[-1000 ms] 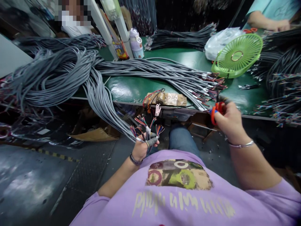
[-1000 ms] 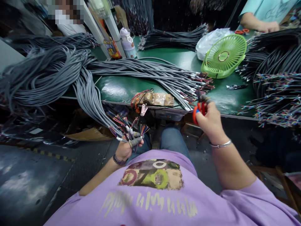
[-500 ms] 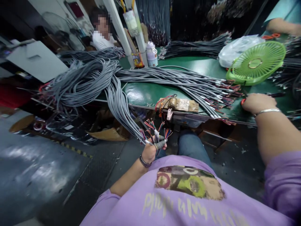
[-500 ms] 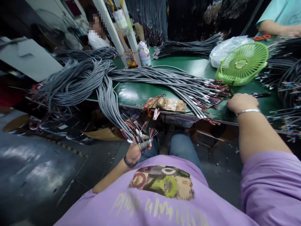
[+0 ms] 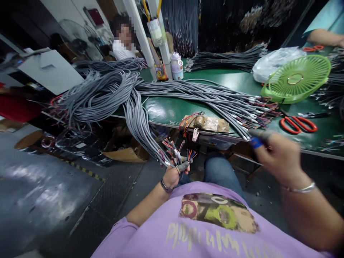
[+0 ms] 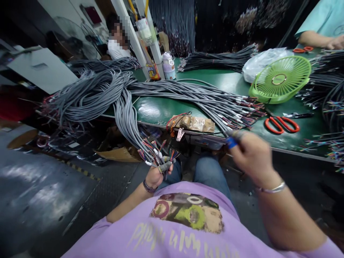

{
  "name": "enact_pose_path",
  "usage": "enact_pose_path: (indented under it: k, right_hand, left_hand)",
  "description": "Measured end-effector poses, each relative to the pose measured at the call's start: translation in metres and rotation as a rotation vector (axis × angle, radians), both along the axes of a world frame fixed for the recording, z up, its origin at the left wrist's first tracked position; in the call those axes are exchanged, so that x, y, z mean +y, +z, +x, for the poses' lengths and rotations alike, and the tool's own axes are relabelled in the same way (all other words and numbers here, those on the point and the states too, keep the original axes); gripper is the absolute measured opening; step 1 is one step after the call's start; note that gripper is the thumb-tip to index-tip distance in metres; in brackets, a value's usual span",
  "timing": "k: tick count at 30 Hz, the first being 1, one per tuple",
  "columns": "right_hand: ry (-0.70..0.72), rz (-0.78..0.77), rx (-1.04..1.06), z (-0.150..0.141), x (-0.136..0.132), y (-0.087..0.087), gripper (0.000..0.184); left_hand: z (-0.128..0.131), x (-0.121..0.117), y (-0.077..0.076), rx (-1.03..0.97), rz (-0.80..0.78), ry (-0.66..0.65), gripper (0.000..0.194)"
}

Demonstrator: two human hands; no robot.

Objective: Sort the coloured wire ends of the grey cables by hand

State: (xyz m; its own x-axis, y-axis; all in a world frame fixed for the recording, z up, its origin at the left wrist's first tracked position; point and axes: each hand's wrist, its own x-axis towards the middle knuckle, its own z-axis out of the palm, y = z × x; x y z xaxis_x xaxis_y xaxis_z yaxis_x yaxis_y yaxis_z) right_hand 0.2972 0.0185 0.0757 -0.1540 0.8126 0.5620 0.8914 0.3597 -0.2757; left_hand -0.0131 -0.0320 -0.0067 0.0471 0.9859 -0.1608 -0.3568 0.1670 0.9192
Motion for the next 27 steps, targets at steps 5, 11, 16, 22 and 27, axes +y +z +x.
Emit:
enact_pose_path:
  k: [5,11,16,22,27]
  right_hand:
    - [0.500,-0.637,0.508,-0.074,-0.028,-0.056,0.038]
    - [0.633,-0.905,0.909,-0.142,-0.022,-0.072,0.038]
    - [0.575,-0.949,1.000,-0.155,-0.012,-0.060,0.030]
    - [0.524,-0.905,0.808,-0.143,0.002,-0.052,0.022]
    - [0.455,-0.902,1.016,-0.144,0.005,-0.053,0.027]
  left_hand:
    - [-0.002,-0.001,0.001,0.004,0.068,-0.064,0.027]
    - [-0.002,-0.003,-0.012,0.027,0.040,-0.086,0.026]
    - [-0.001,-0.002,-0.010,0.082,0.016,-0.156,0.026]
    - [0.002,0.011,0.011,0.212,-0.017,-0.266,0.029]
    - [0.010,0.019,0.016,0.171,-0.018,-0.178,0.026]
